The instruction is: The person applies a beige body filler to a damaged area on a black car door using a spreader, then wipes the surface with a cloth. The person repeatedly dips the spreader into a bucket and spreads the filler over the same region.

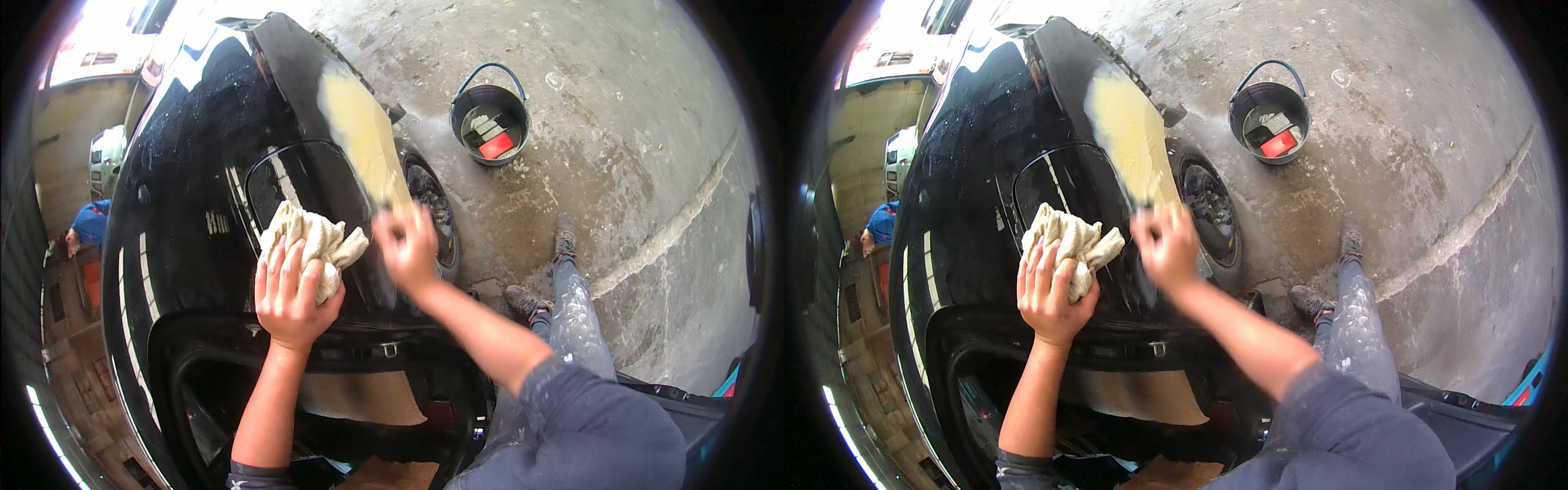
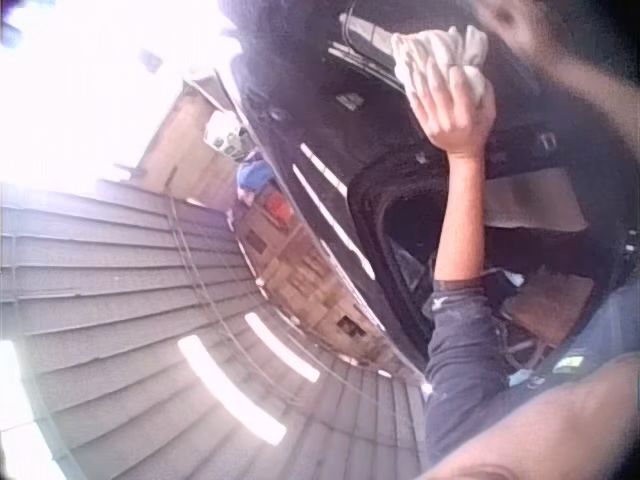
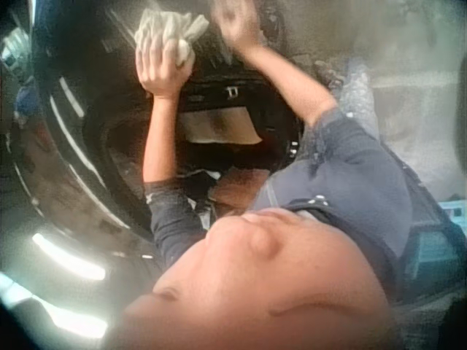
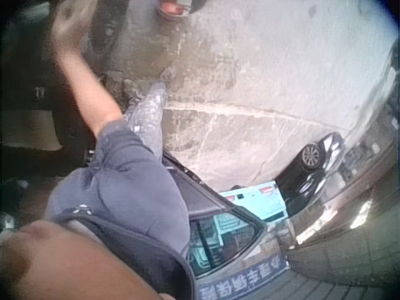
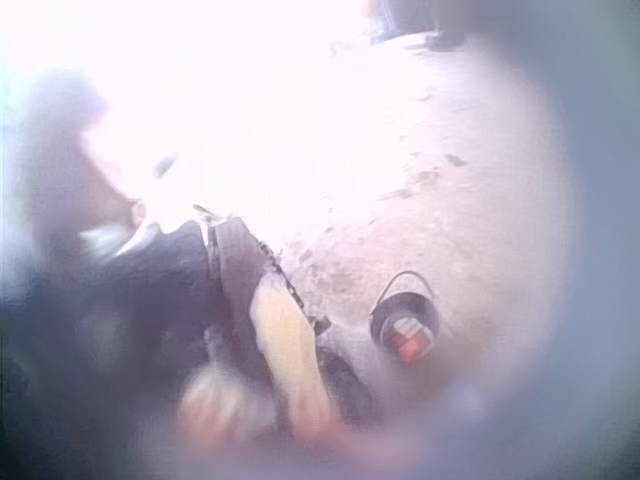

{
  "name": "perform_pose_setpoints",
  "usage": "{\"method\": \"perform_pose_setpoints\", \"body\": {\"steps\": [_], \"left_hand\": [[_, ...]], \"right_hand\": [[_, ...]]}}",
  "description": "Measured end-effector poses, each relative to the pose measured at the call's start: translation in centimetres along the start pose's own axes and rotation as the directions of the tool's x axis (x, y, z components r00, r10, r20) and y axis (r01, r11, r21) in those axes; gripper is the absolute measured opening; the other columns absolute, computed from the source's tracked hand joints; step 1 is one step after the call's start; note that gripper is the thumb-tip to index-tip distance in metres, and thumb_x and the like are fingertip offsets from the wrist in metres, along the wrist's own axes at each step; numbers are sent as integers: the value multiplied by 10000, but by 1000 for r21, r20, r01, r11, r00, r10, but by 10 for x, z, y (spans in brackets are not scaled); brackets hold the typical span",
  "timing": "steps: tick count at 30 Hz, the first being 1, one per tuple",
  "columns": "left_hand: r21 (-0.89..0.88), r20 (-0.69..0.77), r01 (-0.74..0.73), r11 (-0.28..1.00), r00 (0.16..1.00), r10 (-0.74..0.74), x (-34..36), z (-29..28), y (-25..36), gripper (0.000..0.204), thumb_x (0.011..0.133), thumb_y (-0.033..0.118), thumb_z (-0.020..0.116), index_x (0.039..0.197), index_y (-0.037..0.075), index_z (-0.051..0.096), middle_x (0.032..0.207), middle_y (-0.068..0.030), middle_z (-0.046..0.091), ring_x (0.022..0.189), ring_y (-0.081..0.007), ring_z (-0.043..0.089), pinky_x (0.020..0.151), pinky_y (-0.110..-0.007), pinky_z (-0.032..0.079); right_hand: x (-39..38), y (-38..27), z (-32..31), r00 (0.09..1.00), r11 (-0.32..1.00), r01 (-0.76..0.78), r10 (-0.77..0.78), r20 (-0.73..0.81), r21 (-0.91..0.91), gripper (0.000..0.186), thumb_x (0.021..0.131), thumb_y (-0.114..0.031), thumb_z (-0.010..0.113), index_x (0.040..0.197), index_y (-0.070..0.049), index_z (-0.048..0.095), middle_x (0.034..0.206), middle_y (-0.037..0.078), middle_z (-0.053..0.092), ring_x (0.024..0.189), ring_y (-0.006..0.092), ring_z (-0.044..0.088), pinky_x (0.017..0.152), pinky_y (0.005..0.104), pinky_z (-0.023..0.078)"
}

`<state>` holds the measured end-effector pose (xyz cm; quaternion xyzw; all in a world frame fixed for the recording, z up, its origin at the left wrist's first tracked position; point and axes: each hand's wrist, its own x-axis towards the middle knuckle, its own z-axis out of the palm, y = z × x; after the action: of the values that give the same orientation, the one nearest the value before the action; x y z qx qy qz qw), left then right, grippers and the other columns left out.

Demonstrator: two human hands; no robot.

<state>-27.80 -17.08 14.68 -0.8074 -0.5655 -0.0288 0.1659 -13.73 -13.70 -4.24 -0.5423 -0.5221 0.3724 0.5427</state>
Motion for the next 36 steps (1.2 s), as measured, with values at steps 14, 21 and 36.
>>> {"method": "perform_pose_setpoints", "body": {"steps": [14,21,36], "left_hand": [[6,14,-7,1000,1000,7,0,-2,1,315,807,241,875,1063,112,743,1330,-158,771,1272,-424,743,1127,-590,552],[-8,27,-1,1000,1000,1,1,0,0,272,784,232,868,948,101,695,1250,-141,777,1254,-420,751,1114,-598,555],[18,20,22,1000,1000,-23,-5,2,5,261,779,193,857,881,101,636,1205,-128,780,1237,-416,763,1109,-603,552]], "right_hand": [[2,7,1,998,998,-48,47,-33,-37,193,954,-262,873,997,-85,811,954,153,749,961,383,716,911,466,565],[18,13,8,997,998,-69,68,-40,-3,148,958,-251,856,936,-130,773,969,104,716,911,353,682,791,482,549],[36,28,16,985,986,-163,164,-50,17,200,966,-275,847,902,-103,768,915,99,697,899,337,670,821,461,532]]}}
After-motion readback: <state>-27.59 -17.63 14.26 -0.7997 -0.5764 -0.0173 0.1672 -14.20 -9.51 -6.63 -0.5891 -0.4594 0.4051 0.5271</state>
